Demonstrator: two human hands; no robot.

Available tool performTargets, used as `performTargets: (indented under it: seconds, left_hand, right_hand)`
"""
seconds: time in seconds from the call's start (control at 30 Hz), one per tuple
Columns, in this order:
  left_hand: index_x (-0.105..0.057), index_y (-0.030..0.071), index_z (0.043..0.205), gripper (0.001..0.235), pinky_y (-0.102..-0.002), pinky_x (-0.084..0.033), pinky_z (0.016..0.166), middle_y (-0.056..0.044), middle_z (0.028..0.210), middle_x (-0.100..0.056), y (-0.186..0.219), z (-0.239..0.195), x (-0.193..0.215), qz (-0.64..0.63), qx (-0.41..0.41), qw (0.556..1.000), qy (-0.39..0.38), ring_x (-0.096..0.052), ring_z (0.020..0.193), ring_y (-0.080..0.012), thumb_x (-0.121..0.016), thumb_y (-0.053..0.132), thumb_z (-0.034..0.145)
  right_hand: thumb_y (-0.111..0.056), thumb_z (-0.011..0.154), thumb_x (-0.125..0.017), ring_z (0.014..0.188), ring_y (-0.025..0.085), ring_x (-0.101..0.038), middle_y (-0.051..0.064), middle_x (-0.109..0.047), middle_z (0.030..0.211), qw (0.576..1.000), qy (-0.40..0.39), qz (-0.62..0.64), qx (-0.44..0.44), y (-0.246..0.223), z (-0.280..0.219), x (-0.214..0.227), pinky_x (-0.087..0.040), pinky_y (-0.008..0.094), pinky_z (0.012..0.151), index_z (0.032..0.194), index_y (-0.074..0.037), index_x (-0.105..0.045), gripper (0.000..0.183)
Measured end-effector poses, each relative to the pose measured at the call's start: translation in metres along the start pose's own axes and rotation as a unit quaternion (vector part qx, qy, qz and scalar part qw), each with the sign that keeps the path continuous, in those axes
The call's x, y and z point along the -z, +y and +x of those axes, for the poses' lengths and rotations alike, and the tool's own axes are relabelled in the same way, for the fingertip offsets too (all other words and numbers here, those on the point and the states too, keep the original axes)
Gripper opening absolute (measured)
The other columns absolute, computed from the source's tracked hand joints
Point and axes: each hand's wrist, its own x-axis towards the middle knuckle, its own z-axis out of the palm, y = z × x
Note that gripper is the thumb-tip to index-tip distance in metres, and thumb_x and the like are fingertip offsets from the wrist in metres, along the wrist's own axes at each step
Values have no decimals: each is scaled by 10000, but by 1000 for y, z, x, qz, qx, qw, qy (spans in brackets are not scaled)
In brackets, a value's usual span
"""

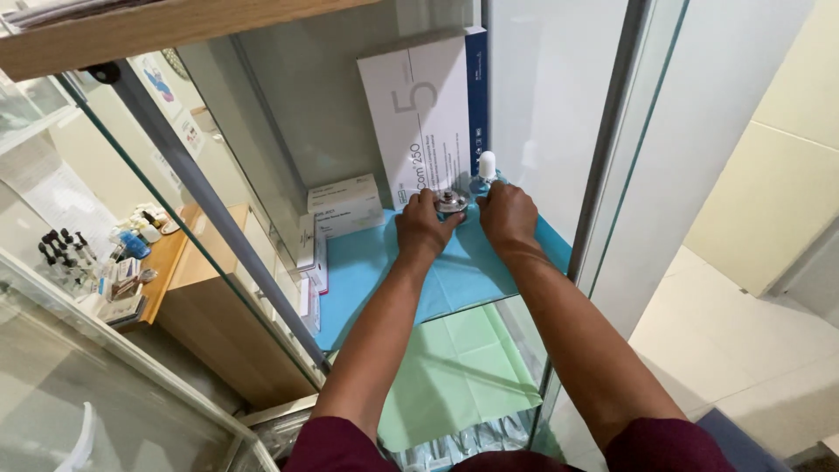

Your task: The person organizes medical supplies in a clinical room. They place a small box into a glass cabinet, then pick up a metal container and a glass bottle, placing them on a shelf inside the cabinet. Finally, they open a plastic case on the desk and arrange several individually wrapped medical items inside it.

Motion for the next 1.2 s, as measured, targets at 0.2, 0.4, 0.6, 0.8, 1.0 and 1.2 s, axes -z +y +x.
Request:
performTargets:
  seconds: [0.2, 0.4, 0.6, 0.8, 1.0, 1.2]
  left_hand:
    - [-572, 107, 1105, 599, -531, -479, 835, -99, 1063, -678, 8, 4, 11, 38, 41, 997, -52, -658, 1027, -331, -876, 471, 741]
    - [-575, 96, 1099, 607, -541, -471, 841, -108, 1058, -724, 12, 5, 13, 30, 36, 997, -56, -667, 1034, -351, -884, 476, 741]
    - [-589, 93, 1085, 641, -502, -537, 866, -129, 1075, -742, 7, 6, 15, 0, 23, 999, -43, -696, 1031, -361, -914, 471, 682]
    - [-580, 91, 1108, 641, -517, -535, 851, -133, 1064, -750, 8, 7, 16, 8, 28, 998, -59, -702, 1032, -356, -911, 451, 694]
    - [-514, 32, 1194, 772, -493, -550, 915, -214, 1128, -708, -8, 9, 7, -21, 30, 997, -66, -676, 1081, -391, -913, 437, 672]
    - [-466, 18, 1380, 906, -531, -477, 1024, -211, 1389, -533, 39, 1, 55, 124, 122, 960, -220, -556, 1255, -400, -848, 552, 756]
  right_hand:
    - [-289, 890, -789, 833, 389, -721, 171, -742, 892, 1000, 14, 11, 5, 2, 4, -4, -574, 514, 719, 925, -61, -734, 237]
    - [-288, 895, -781, 841, 390, -721, 172, -742, 896, 1000, 11, 5, 0, 1, 2, -1, -575, 510, 724, 948, -65, -732, 234]
    - [-292, 890, -777, 860, 391, -713, 159, -739, 913, 1000, 17, 0, 6, 4, 2, -4, -568, 520, 733, 929, -66, -731, 234]
    - [-275, 896, -770, 861, 392, -721, 173, -739, 932, 1000, 24, -7, 9, 5, 3, -7, -579, 515, 727, 984, -66, -724, 232]
    - [-282, 889, -777, 887, 399, -720, 177, -742, 953, 1000, -5, -12, 3, 3, 3, 0, -578, 521, 744, 1010, -62, -723, 257]
    - [-339, 901, -751, 1032, 386, -676, 182, -707, 1104, 988, -149, -27, 3, -15, -20, 42, -545, 502, 865, 1092, -53, -687, 349]
